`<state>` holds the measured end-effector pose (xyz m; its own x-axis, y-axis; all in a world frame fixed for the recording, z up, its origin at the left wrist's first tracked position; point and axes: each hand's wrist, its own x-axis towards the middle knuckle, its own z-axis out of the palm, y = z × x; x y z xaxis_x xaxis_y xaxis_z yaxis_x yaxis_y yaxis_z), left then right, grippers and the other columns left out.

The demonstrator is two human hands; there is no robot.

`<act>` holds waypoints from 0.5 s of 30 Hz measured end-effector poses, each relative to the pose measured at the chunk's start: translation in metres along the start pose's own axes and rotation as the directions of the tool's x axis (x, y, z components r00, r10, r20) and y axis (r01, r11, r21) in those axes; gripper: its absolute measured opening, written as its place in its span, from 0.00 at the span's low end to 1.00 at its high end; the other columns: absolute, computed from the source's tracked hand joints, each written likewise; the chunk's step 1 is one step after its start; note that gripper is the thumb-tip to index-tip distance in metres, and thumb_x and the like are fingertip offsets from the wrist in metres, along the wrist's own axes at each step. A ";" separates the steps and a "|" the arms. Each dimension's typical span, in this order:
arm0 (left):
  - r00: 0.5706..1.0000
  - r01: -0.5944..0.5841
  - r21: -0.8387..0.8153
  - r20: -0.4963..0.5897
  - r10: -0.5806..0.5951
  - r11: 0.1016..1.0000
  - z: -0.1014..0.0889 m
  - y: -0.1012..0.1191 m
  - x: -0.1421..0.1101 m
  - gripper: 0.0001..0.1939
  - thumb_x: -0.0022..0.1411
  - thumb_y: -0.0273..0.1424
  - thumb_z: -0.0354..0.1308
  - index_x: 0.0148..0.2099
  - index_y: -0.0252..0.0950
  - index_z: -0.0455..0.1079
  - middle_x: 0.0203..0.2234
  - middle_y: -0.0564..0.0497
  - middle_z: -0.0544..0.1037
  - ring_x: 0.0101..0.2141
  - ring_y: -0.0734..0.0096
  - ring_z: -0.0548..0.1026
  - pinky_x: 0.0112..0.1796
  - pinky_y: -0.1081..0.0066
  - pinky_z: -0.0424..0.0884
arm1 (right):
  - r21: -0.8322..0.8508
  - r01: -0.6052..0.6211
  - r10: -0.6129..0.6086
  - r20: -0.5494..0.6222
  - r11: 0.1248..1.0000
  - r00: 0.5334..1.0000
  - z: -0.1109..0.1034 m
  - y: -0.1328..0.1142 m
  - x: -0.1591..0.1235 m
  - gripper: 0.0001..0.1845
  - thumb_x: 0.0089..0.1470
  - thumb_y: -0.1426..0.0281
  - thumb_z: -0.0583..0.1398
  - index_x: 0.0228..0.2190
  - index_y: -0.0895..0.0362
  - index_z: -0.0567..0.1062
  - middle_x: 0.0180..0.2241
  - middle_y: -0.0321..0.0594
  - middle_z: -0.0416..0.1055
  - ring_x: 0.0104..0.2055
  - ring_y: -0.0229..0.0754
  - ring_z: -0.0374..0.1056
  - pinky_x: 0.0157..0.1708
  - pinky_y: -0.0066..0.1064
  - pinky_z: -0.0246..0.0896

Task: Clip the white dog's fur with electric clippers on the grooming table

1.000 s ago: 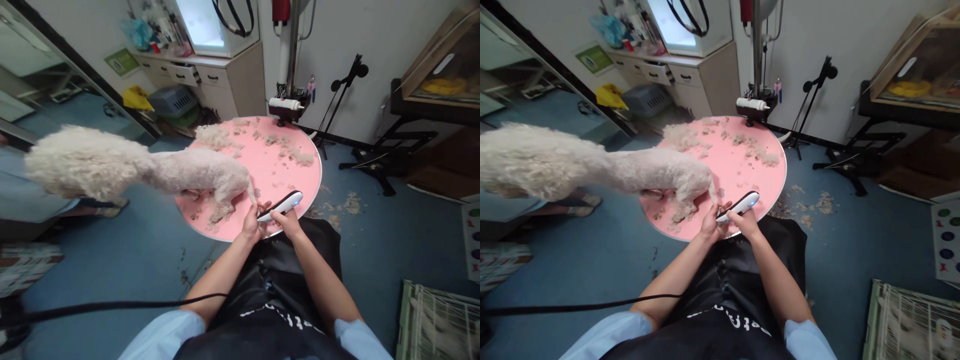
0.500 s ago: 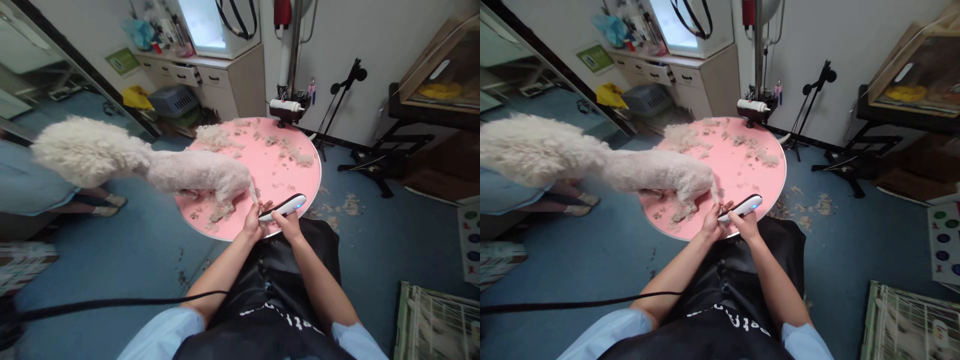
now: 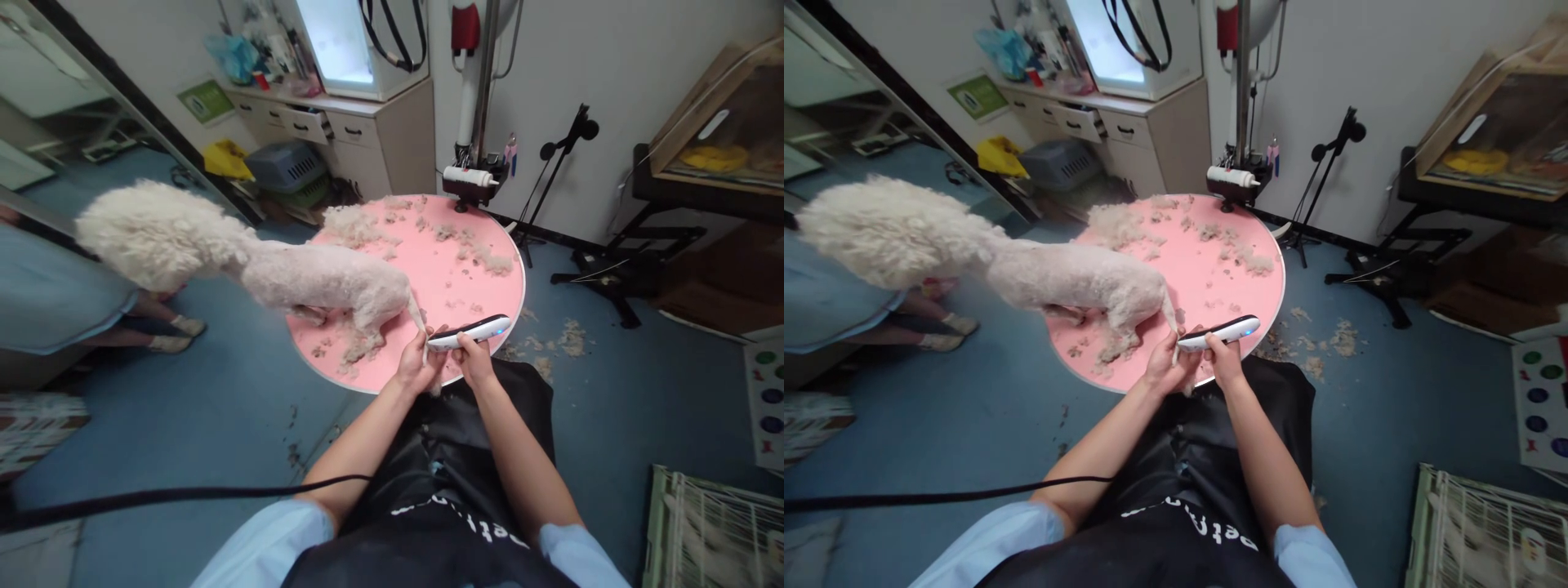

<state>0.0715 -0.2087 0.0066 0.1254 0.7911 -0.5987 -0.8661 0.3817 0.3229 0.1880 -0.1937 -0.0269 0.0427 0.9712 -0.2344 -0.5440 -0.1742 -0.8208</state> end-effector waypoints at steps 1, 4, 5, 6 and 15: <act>1.000 -0.001 -0.006 0.005 0.001 1.000 0.000 0.000 0.000 0.15 0.72 0.31 0.47 0.32 0.36 0.67 0.37 0.44 0.82 0.35 0.66 0.80 0.37 0.68 0.76 | 0.000 -0.018 0.018 0.019 1.000 1.000 0.001 0.001 0.000 0.16 0.36 0.64 0.68 0.23 0.54 0.67 0.13 0.24 0.60 0.12 0.30 0.53 0.12 0.24 0.48; 1.000 -0.016 0.006 0.026 0.016 1.000 -0.001 -0.003 0.001 0.13 0.70 0.33 0.50 0.31 0.37 0.66 0.37 0.45 0.81 0.36 0.61 0.81 0.37 0.63 0.77 | -0.007 -0.064 0.064 0.053 0.998 0.997 0.002 0.003 -0.006 0.17 0.37 0.63 0.68 0.24 0.54 0.67 0.11 0.23 0.57 0.11 0.29 0.50 0.11 0.24 0.46; 0.999 -0.024 0.009 0.027 0.023 1.000 -0.002 -0.003 0.002 0.13 0.70 0.34 0.51 0.31 0.37 0.65 0.37 0.45 0.81 0.37 0.60 0.81 0.38 0.62 0.77 | -0.005 -0.072 0.072 0.058 0.997 0.996 0.001 0.003 -0.008 0.17 0.36 0.63 0.69 0.24 0.54 0.67 0.11 0.23 0.57 0.11 0.29 0.50 0.11 0.24 0.46; 0.999 -0.032 0.008 0.027 0.032 0.999 -0.003 -0.004 0.002 0.12 0.69 0.34 0.52 0.32 0.37 0.65 0.36 0.46 0.81 0.38 0.59 0.81 0.39 0.60 0.77 | 0.001 -0.081 0.081 0.064 0.997 0.995 0.001 0.004 -0.011 0.17 0.36 0.63 0.69 0.25 0.54 0.67 0.11 0.22 0.57 0.11 0.29 0.50 0.11 0.24 0.46; 1.000 -0.016 -0.006 0.004 0.016 1.000 0.004 -0.005 -0.001 0.17 0.73 0.34 0.43 0.32 0.37 0.64 0.34 0.46 0.81 0.29 0.68 0.79 0.31 0.69 0.75 | 0.112 -0.021 0.028 -0.058 0.993 0.998 0.001 0.010 -0.011 0.24 0.39 0.58 0.69 0.23 0.52 0.60 0.13 0.22 0.54 0.12 0.28 0.51 0.13 0.23 0.50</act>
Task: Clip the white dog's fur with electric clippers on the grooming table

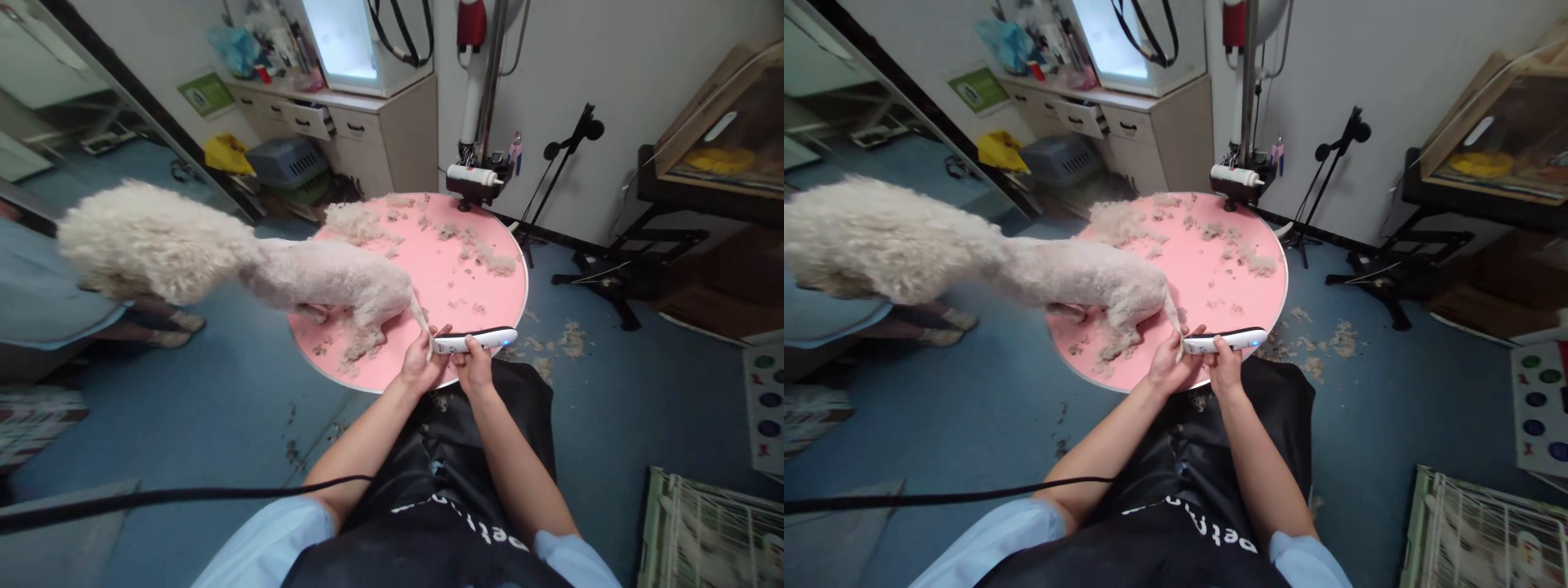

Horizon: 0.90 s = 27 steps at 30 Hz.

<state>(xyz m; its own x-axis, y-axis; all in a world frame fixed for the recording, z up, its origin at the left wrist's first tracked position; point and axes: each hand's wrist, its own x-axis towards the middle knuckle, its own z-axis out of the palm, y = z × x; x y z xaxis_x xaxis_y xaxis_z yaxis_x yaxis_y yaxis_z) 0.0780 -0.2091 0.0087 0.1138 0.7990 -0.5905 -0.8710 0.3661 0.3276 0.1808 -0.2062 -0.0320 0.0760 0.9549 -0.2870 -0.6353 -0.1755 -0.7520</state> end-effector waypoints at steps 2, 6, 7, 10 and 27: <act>1.000 -0.011 -0.003 -0.016 0.011 1.000 0.002 -0.003 0.000 0.18 0.74 0.34 0.41 0.32 0.37 0.64 0.33 0.46 0.81 0.29 0.66 0.79 0.30 0.68 0.75 | 0.007 -0.015 0.015 0.017 1.000 1.000 0.000 0.000 0.001 0.23 0.39 0.58 0.70 0.23 0.53 0.61 0.13 0.22 0.56 0.12 0.28 0.50 0.13 0.23 0.50; 1.000 -0.011 0.020 -0.005 0.011 1.000 0.000 -0.007 0.005 0.14 0.72 0.34 0.46 0.33 0.37 0.65 0.35 0.46 0.81 0.33 0.63 0.80 0.37 0.62 0.76 | 0.021 -0.070 0.068 0.083 0.997 0.994 -0.005 0.003 -0.007 0.20 0.38 0.59 0.70 0.25 0.54 0.65 0.16 0.26 0.63 0.12 0.28 0.50 0.12 0.23 0.48; 1.000 -0.005 0.065 -0.006 0.005 0.998 -0.002 -0.007 0.007 0.13 0.71 0.32 0.48 0.33 0.37 0.67 0.35 0.46 0.81 0.33 0.63 0.80 0.39 0.62 0.76 | 0.021 -0.085 0.083 0.095 0.996 0.992 -0.007 0.006 -0.011 0.20 0.38 0.60 0.70 0.26 0.54 0.67 0.16 0.27 0.65 0.12 0.28 0.50 0.12 0.23 0.48; 0.994 -0.071 0.346 -0.048 0.094 0.935 -0.015 0.001 0.009 0.10 0.66 0.25 0.54 0.32 0.34 0.72 0.30 0.45 0.80 0.30 0.66 0.78 0.40 0.66 0.73 | 0.017 -0.162 0.158 0.144 0.987 0.977 -0.014 0.015 -0.024 0.19 0.37 0.58 0.70 0.28 0.54 0.70 0.19 0.33 0.71 0.16 0.34 0.61 0.14 0.26 0.56; 0.740 -0.422 0.844 0.110 0.664 0.331 -0.054 0.144 0.036 0.12 0.51 0.35 0.64 0.22 0.34 0.71 0.18 0.51 0.73 0.28 0.64 0.74 0.33 0.68 0.68 | -0.108 0.131 -0.151 -0.215 0.986 0.965 -0.041 -0.021 -0.001 0.28 0.35 0.52 0.71 0.30 0.55 0.67 0.21 0.27 0.70 0.18 0.34 0.65 0.16 0.25 0.60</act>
<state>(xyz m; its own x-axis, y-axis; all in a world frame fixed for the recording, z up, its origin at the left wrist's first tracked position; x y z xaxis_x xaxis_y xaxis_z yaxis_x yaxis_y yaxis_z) -0.0691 -0.1529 -0.0052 -0.4417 0.8864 -0.1386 0.0664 0.1864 0.9802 0.2259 -0.2131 -0.0406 0.3346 0.8964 -0.2906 -0.5330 -0.0743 -0.8429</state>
